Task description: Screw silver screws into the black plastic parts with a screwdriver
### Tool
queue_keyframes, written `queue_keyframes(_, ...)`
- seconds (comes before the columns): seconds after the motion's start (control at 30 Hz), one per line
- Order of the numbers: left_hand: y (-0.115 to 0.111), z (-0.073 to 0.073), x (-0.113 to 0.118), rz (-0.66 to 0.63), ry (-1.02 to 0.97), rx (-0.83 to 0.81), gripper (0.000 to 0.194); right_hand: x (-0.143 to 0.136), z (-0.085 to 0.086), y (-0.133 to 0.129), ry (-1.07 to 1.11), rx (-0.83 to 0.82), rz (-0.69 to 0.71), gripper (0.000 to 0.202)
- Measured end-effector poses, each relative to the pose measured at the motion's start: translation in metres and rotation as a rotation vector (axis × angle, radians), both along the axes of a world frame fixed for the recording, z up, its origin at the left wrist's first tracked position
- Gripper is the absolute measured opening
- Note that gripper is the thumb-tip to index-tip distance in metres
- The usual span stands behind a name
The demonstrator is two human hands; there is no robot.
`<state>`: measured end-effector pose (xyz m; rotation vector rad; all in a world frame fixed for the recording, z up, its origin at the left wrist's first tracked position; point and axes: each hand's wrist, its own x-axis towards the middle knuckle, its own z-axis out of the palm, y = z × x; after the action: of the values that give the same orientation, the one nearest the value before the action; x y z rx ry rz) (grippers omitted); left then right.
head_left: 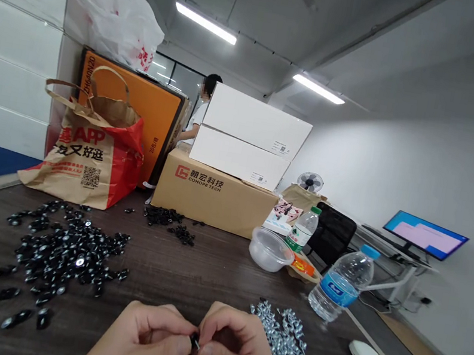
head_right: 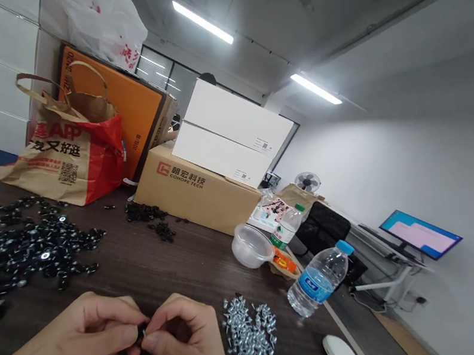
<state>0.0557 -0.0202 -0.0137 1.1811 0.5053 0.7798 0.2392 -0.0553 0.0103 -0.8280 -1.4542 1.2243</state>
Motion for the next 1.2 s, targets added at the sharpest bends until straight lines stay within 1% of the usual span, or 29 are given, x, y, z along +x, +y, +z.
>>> queue_keyframes(0.1, 0.0, 0.007, -0.002, 0.017, 0.034, 0.107, 0.044, 0.0, -0.001, -0.001, -0.036, -0.027, -0.03, 0.013)
queue_keyframes(0.2, -0.001, 0.011, -0.005, 0.067, 0.157, 0.275, 0.044, 0.001, -0.002, -0.001, -0.07, -0.012, -0.047, 0.018)
queue_keyframes(0.27, -0.001, 0.011, -0.007, 0.085, 0.22, 0.347, 0.045, 0.001, -0.003, -0.001, -0.082, 0.02, -0.038, 0.02)
queue_keyframes(0.5, -0.005, 0.006, -0.009, 0.095, 0.241, 0.397, 0.043, 0.003, -0.009, -0.004, -0.15, 0.103, -0.051, 0.022)
queue_keyframes(0.57, -0.004, 0.006, -0.008, 0.106, 0.244, 0.399, 0.042, 0.002, -0.008, -0.004, -0.126, 0.104, -0.055, 0.02)
queue_keyframes(0.63, -0.003, 0.008, -0.006, 0.105, 0.234, 0.384, 0.044, 0.002, -0.006, -0.004, -0.063, 0.069, -0.035, 0.017)
queue_keyframes(0.77, -0.002, 0.011, -0.003, 0.063, 0.139, 0.267, 0.051, 0.001, -0.005, -0.001, 0.069, -0.039, 0.025, 0.016)
queue_keyframes(0.9, -0.002, 0.009, -0.001, 0.039, 0.044, 0.17, 0.048, 0.001, -0.01, 0.002, 0.062, -0.058, 0.004, 0.017)
queue_keyframes(1.0, -0.003, 0.007, 0.0, 0.051, -0.007, 0.111, 0.043, 0.004, -0.008, 0.002, 0.026, -0.074, -0.008, 0.021)
queue_keyframes(1.07, -0.002, 0.005, 0.0, 0.092, -0.04, 0.049, 0.04, 0.01, 0.0, 0.0, -0.087, -0.022, -0.054, 0.024)
queue_keyframes(1.1, -0.001, 0.004, 0.0, 0.119, -0.051, 0.014, 0.04, 0.014, 0.005, -0.001, -0.213, 0.029, -0.087, 0.023)
queue_keyframes(1.17, 0.002, 0.001, 0.0, 0.176, -0.071, -0.036, 0.042, 0.022, 0.015, -0.003, -0.559, 0.14, -0.139, 0.023)
queue_keyframes(1.2, 0.004, 0.0, 0.0, 0.198, -0.079, -0.035, 0.043, 0.026, 0.02, -0.004, -0.746, 0.178, -0.141, 0.029)
